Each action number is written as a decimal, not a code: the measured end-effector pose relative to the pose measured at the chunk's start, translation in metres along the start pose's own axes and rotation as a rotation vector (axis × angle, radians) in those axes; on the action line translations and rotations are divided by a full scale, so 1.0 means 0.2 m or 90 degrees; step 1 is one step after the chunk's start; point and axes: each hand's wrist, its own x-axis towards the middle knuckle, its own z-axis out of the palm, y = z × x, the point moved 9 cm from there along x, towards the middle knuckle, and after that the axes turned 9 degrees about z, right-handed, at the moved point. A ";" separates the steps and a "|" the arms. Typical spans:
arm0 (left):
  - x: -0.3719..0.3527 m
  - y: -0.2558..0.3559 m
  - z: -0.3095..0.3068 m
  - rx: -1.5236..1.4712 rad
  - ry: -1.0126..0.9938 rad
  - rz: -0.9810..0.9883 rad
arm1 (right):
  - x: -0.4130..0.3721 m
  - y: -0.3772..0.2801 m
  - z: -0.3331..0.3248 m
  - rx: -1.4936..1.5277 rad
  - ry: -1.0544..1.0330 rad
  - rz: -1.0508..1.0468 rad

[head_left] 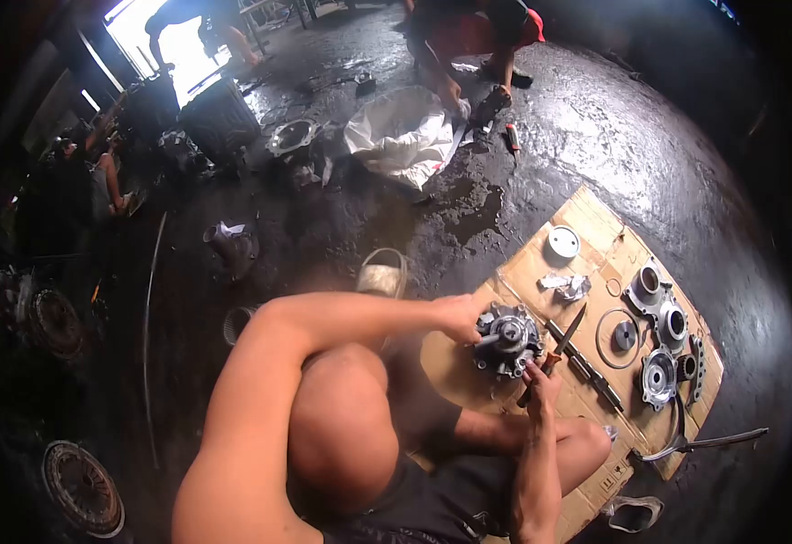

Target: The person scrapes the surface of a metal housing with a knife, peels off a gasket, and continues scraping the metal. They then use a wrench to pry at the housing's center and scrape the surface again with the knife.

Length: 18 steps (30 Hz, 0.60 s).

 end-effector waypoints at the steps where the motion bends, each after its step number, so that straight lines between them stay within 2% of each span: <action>1: 0.03 -0.01 -0.02 -0.055 0.039 0.047 | 0.04 -0.05 0.03 -0.033 -0.022 -0.017; 2: 0.07 -0.04 -0.02 -0.111 0.071 0.098 | 0.05 -0.08 0.03 -0.065 -0.038 -0.032; 3: -0.02 -0.32 0.28 -0.061 0.019 0.045 | -0.26 0.21 0.15 -0.038 0.014 0.039; 4: -0.10 -0.30 0.05 -0.055 0.030 0.016 | -0.20 0.21 0.26 0.003 -0.005 0.008; 5: -0.05 -0.40 0.06 -0.131 0.003 -0.090 | -0.16 0.22 0.27 -0.042 -0.028 -0.031; 6: 0.07 -0.41 0.03 -0.178 0.188 -0.032 | -0.15 0.06 0.18 -0.323 0.020 -0.015; 7: 0.09 -0.48 0.06 -0.277 0.211 -0.064 | -0.19 0.06 0.23 -0.273 -0.029 0.019; 9: 0.16 -0.67 0.17 -0.415 0.242 -0.108 | -0.19 0.14 0.31 -0.211 -0.065 -0.022; 11: 0.16 -0.74 0.17 -0.521 0.237 -0.118 | -0.23 0.20 0.46 -0.102 -0.114 0.045; 14: 0.13 -0.72 0.15 -0.467 0.201 -0.096 | -0.32 0.14 0.49 -0.116 -0.106 0.103; 16: 0.15 -0.74 0.17 -0.377 0.196 -0.062 | -0.34 0.09 0.43 -0.202 -0.090 0.133; 18: 0.12 -0.73 0.15 -0.381 0.195 -0.041 | -0.31 -0.03 0.34 -0.498 -0.047 0.064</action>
